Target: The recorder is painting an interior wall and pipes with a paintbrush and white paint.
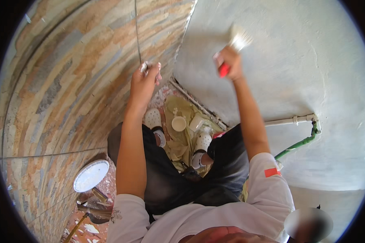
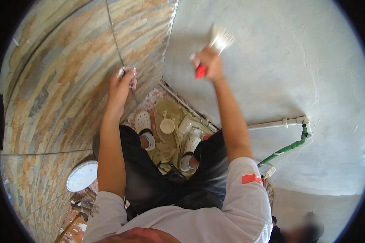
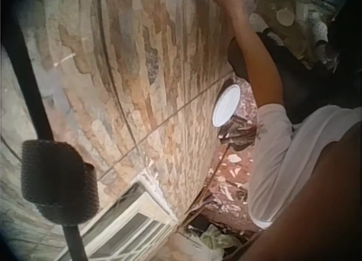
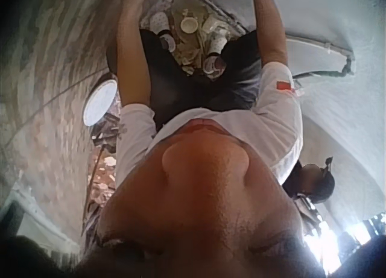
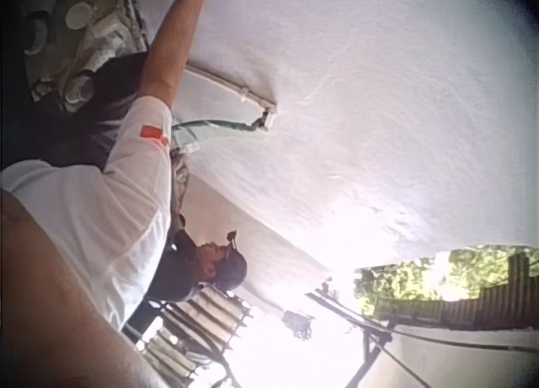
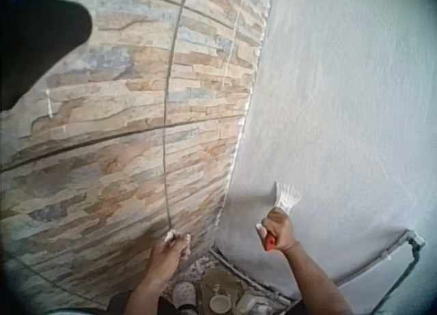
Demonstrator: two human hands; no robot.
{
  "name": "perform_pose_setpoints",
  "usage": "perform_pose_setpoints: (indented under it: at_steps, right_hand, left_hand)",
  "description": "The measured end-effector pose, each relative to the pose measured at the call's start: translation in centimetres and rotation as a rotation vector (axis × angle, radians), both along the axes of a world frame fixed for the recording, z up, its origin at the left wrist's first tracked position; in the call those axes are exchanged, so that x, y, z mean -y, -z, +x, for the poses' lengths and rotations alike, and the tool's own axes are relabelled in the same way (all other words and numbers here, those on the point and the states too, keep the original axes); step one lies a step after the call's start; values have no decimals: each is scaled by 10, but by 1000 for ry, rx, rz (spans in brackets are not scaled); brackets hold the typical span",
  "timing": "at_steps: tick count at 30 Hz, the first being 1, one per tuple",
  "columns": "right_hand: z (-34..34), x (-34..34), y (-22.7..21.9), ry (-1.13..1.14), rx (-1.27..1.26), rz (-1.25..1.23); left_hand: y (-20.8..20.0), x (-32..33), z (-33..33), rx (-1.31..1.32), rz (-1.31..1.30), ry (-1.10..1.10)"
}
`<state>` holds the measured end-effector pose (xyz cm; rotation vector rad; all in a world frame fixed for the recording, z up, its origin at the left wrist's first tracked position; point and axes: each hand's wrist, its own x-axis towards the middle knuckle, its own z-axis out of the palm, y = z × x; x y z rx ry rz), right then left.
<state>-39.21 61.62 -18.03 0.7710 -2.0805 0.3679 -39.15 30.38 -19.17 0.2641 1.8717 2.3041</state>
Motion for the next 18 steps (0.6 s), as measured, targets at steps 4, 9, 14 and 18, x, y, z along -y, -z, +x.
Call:
perform_pose_setpoints:
  at_steps: [4,9,14,18]
  right_hand:
    - [36,16,131,106,506,-176]
    - [68,43,107,70,545,-8]
    - [101,55,66,73,361,221]
    - [122,54,75,69,387,142]
  left_hand:
    - [9,-5,9,6,-56,57]
    - [15,-4,20,1,-373,274]
    - [30,-28,28,136,-646,656]
    - [25,-52,43,83,-676,835]
